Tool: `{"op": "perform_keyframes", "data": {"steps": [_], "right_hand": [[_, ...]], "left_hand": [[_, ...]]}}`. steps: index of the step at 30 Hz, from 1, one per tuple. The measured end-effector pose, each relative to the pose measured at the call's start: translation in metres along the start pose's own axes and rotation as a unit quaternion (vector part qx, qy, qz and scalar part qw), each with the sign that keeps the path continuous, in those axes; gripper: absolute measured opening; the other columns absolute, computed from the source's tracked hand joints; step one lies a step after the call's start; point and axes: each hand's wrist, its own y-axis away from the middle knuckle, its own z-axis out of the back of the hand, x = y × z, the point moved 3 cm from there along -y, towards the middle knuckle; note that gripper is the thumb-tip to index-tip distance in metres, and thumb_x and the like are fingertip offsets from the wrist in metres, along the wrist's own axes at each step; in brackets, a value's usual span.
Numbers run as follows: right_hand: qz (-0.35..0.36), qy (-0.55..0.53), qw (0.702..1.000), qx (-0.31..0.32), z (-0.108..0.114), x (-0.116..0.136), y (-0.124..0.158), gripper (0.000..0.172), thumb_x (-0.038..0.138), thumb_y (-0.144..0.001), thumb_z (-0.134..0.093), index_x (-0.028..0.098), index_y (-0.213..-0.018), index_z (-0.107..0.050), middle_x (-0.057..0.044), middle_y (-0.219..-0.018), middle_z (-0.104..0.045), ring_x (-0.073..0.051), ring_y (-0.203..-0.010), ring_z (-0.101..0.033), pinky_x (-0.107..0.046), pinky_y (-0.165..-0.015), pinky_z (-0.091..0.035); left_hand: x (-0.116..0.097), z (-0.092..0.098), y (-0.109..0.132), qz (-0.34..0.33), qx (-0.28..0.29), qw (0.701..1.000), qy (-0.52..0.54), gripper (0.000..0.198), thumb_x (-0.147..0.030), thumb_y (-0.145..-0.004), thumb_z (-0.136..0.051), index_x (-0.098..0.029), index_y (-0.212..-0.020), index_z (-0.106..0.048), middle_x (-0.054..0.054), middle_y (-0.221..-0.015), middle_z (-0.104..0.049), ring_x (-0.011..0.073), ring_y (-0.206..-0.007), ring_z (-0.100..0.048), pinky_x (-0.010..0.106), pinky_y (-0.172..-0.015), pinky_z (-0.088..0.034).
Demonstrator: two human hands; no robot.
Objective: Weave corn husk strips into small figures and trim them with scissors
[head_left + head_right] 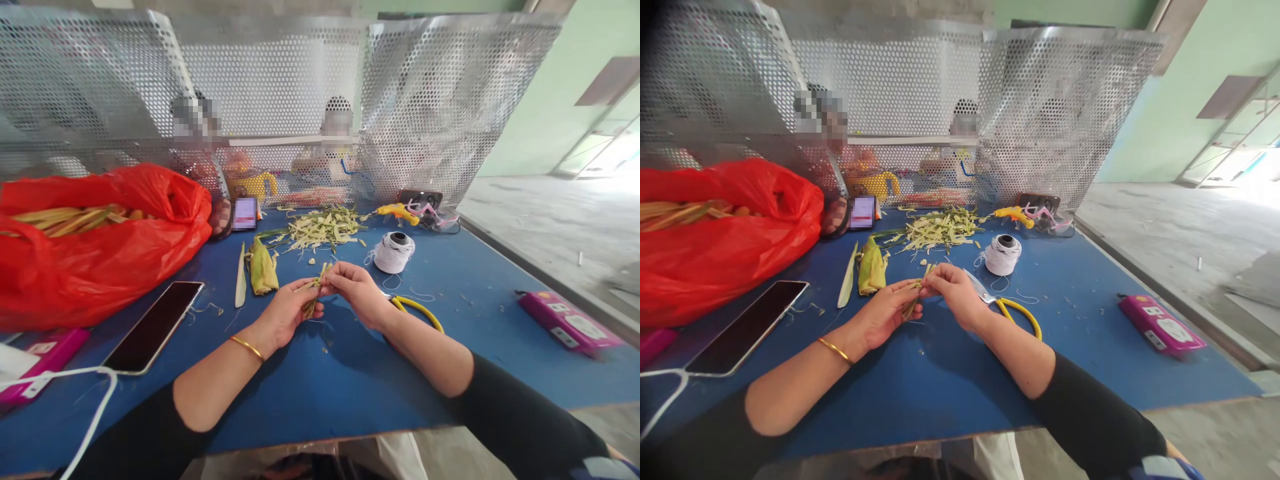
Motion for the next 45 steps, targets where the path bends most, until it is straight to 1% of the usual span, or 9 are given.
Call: {"op": "perform_keyframes", "data": {"steps": [6,12,18,27,31,34,36,41,45], "right_hand": [[0.002,0.024,1.000,-0.016,0.001,0.004,0.002,0.021,0.033,-0.065,-0.073,0.017,-0.064,-0.059,0.001,-0.067,-0.066,-0.011,-0.063,-0.059,-0.028,-0.069,-0.045],[-0.020,0.007,1.000,-0.003,-0.001,0.003,0.002,0.021,0.033,-0.063,-0.074,0.016,-0.063,-0.061,0.001,-0.065,-0.065,-0.011,-0.061,-0.060,-0.027,-0.067,-0.046],[-0.038,-0.066,0.996,-0.038,0.006,0.007,-0.001,0.025,0.032,-0.058,-0.079,0.015,-0.062,-0.062,0.000,-0.067,-0.067,-0.011,-0.062,-0.063,-0.027,-0.068,-0.048],[-0.069,-0.071,0.993,-0.057,0.007,0.003,-0.001,0.022,0.029,-0.058,-0.076,0.016,-0.061,-0.059,-0.002,-0.066,-0.065,-0.014,-0.063,-0.065,-0.029,-0.069,-0.049],[-0.048,0.037,0.987,-0.149,0.020,0.009,-0.006,0.015,0.029,-0.065,-0.066,0.018,-0.069,-0.057,-0.003,-0.072,-0.065,-0.018,-0.073,-0.066,-0.032,-0.073,-0.049],[0.070,0.270,0.931,-0.236,0.036,0.037,0.005,0.019,0.027,-0.072,-0.057,0.020,-0.090,-0.058,-0.005,-0.096,-0.064,-0.019,-0.083,-0.064,-0.033,-0.075,-0.047],[0.113,0.464,0.857,-0.194,0.040,0.054,0.023,0.021,0.025,-0.077,-0.053,0.020,-0.097,-0.058,-0.007,-0.103,-0.063,-0.019,-0.085,-0.063,-0.032,-0.076,-0.045],[-0.058,0.778,0.626,-0.002,0.053,0.043,0.080,0.015,0.016,-0.080,-0.048,0.015,-0.088,-0.061,-0.011,-0.087,-0.064,-0.022,-0.077,-0.060,-0.031,-0.067,-0.039],[-0.064,0.794,0.605,-0.008,0.057,0.029,0.093,0.034,0.002,-0.074,-0.044,0.013,-0.102,-0.059,-0.015,-0.099,-0.061,-0.024,-0.088,-0.060,-0.031,-0.072,-0.039]], "left_hand": [[-0.001,0.004,-0.003,-0.011,-0.006,1.000,-0.022,0.012,-0.015,-0.065,-0.071,-0.013,-0.076,-0.069,-0.002,-0.062,-0.058,0.0054,-0.045,-0.048,0.019,-0.043,-0.035],[-0.002,0.004,-0.005,-0.060,-0.012,0.995,-0.077,0.031,-0.034,-0.063,-0.077,-0.014,-0.084,-0.067,-0.004,-0.062,-0.054,0.0025,-0.039,-0.036,0.019,-0.038,-0.021],[-0.005,0.006,-0.005,-0.072,-0.006,0.987,-0.146,0.027,-0.036,-0.065,-0.071,-0.016,-0.055,-0.055,-0.006,-0.045,-0.043,0.0046,-0.038,-0.035,0.020,-0.038,-0.023],[-0.004,0.008,-0.005,-0.056,-0.024,0.989,-0.134,0.024,-0.034,-0.061,-0.074,-0.013,-0.072,-0.068,0.004,-0.067,-0.068,0.0048,-0.038,-0.043,0.020,-0.037,-0.024],[-0.006,0.010,-0.006,-0.022,-0.042,0.992,-0.119,0.021,-0.031,-0.059,-0.073,-0.012,-0.068,-0.069,0.005,-0.066,-0.069,0.0042,-0.037,-0.041,0.019,-0.036,-0.023],[-0.014,0.010,-0.003,-0.007,-0.080,0.990,-0.115,0.021,-0.030,-0.058,-0.074,-0.012,-0.069,-0.069,0.006,-0.068,-0.070,0.0041,-0.036,-0.043,0.018,-0.035,-0.022],[-0.020,0.010,0.000,0.000,-0.089,0.989,-0.117,0.021,-0.029,-0.058,-0.075,-0.012,-0.069,-0.069,0.007,-0.069,-0.071,0.0040,-0.036,-0.043,0.018,-0.034,-0.022],[-0.036,0.009,-0.001,-0.005,-0.066,0.990,-0.124,0.017,-0.027,-0.062,-0.075,-0.012,-0.068,-0.069,0.008,-0.070,-0.071,0.0041,-0.037,-0.046,0.016,-0.033,-0.023],[-0.051,0.005,-0.007,-0.019,-0.070,0.991,-0.115,0.013,-0.023,-0.066,-0.074,-0.012,-0.068,-0.068,0.007,-0.070,-0.071,0.0039,-0.038,-0.047,0.014,-0.033,-0.024]]}}
